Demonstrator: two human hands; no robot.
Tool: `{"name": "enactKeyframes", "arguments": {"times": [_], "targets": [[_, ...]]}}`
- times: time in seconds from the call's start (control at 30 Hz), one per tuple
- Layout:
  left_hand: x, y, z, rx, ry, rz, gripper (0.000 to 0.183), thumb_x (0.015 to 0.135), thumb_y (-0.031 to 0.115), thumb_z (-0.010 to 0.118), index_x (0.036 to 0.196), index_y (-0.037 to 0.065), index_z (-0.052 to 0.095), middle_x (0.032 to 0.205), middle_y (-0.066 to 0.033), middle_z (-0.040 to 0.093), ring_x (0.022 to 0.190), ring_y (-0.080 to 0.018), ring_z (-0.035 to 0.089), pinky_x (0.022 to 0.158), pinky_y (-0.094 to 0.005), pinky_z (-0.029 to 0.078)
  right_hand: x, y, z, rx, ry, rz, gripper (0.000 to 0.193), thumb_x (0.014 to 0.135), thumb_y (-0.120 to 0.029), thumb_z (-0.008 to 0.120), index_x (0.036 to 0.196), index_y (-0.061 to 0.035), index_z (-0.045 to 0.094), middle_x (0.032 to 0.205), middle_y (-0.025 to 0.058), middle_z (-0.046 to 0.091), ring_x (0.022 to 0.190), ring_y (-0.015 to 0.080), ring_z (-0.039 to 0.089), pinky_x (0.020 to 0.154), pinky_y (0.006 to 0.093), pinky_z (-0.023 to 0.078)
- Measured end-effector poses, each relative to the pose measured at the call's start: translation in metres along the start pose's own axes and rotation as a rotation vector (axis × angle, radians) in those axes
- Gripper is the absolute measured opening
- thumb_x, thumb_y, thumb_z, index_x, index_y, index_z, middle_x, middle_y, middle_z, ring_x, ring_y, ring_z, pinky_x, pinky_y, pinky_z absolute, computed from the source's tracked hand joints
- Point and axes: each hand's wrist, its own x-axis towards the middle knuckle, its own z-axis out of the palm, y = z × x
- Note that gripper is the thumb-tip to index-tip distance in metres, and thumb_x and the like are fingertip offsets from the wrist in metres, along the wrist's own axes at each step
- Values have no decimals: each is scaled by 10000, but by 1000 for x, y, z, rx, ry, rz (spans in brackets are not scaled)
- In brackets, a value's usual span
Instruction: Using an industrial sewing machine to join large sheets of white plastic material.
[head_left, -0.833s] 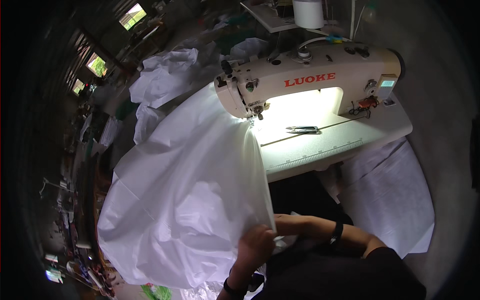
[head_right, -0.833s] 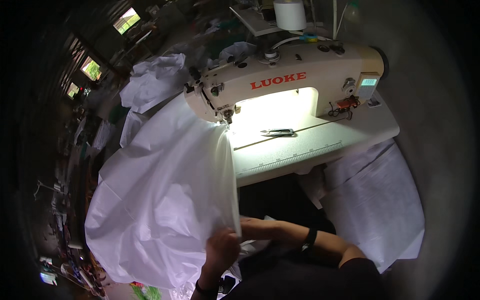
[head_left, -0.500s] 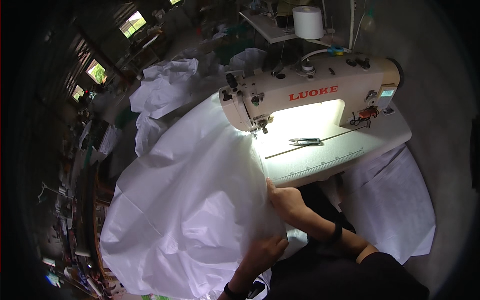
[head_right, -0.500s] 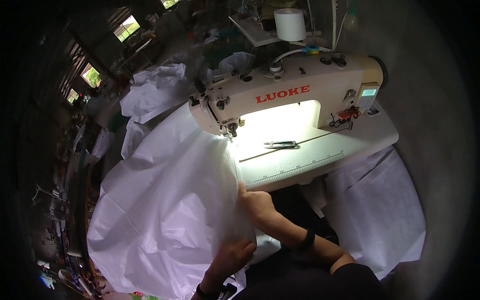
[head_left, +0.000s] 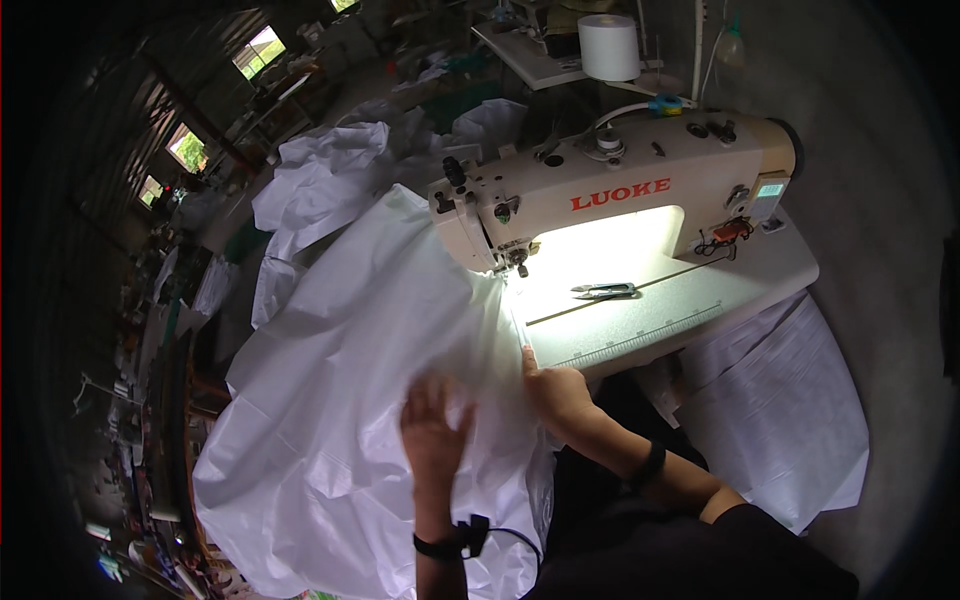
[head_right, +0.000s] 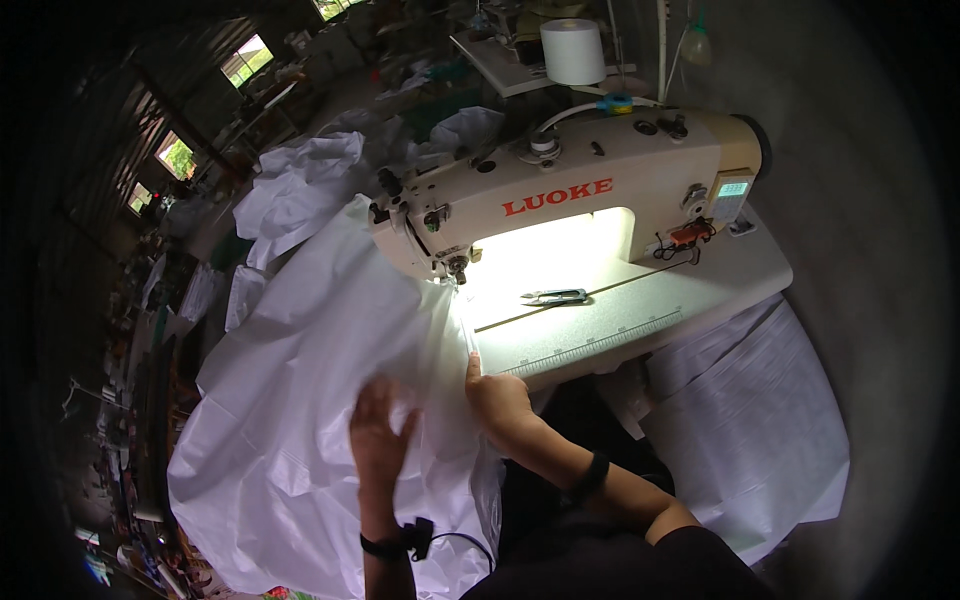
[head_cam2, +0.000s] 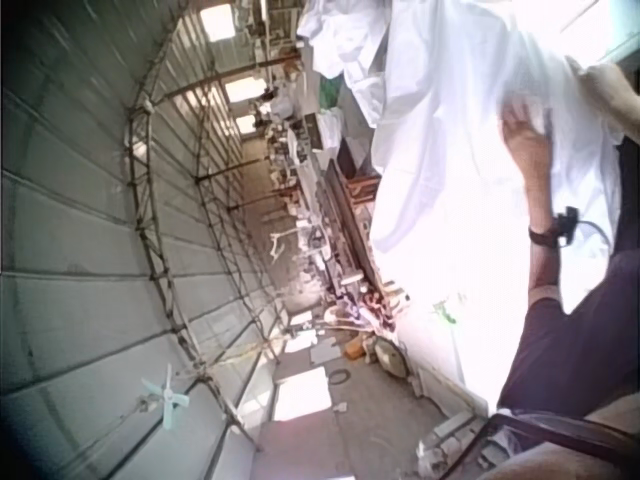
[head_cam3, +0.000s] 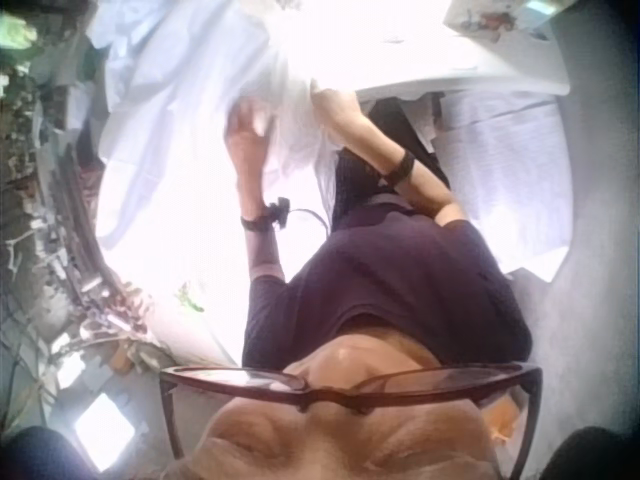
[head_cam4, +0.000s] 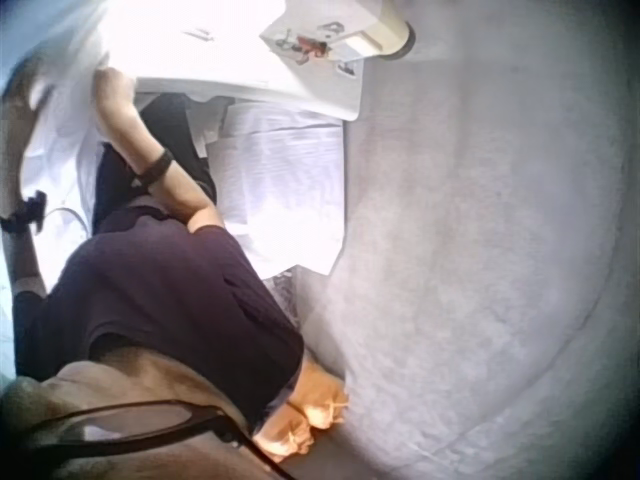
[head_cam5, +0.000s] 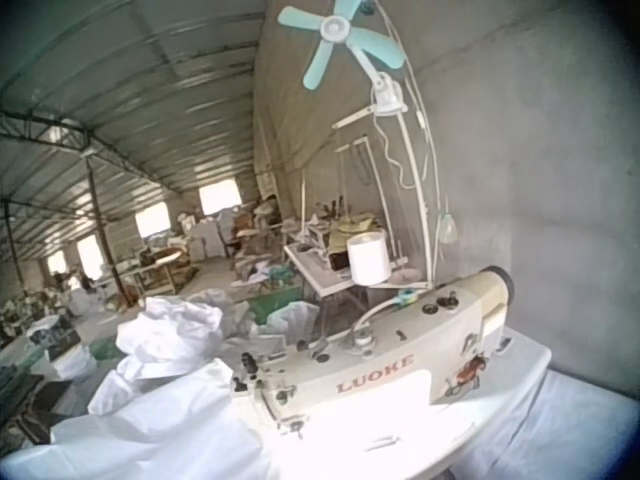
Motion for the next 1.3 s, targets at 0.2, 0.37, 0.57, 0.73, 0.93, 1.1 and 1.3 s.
{"name": "enactKeyframes", "arguments": {"times": [0.2,0.37,0.57,0.73,0.93,1.1,1.3], "targets": [[61,-95,46,85,-293,-157,616,917,448,584,1469,245,397,1564,-78,303,1444,-341,255,1086,-670,242,11,3,2,33,42,-22,589,829,-39,527,1397,77,425,614,72,651,508,225,642,456,347,506],[125,-144,65,-2,-339,-134,594,922,429,583,1454,229,412,1584,-80,254,1461,-338,206,1087,-688,220,59,8,27,62,163,33,456,880,-63,520,1316,72,499,616,78,651,524,237,652,453,348,505],[118,-98,33,-120,-98,-100,352,897,240,641,1217,106,579,1255,-144,552,1153,-310,535,890,-518,461,50,38,-4,425,117,-22,389,976,-197,508,1269,58,509,767,184,688,712,309,689,629,377,532],[-40,51,-3,-611,-2,-180,265,762,81,767,970,60,604,837,-81,612,665,-199,614,611,-318,518,-30,65,-8,878,16,49,449,913,-283,624,1233,18,533,834,201,679,819,370,672,718,432,523],[-103,94,47,-281,101,-220,266,789,36,661,1048,47,597,930,-125,625,838,-304,638,721,-418,533,-79,72,24,822,-75,-54,426,879,-304,674,1167,-6,576,874,230,666,840,384,655,725,410,515],[-132,78,42,-443,-34,-424,317,839,-12,556,1154,12,564,970,-191,641,856,-375,647,739,-423,522,-125,70,13,1132,-319,-51,322,900,-261,672,1066,9,611,789,173,666,692,268,660,654,339,509],[-110,87,2,-560,-25,-499,297,870,19,603,1156,31,527,923,-173,634,766,-338,661,644,-412,524,-169,81,-6,1235,-317,150,260,880,-183,701,1016,-12,560,696,94,631,603,171,630,587,308,490]]}}
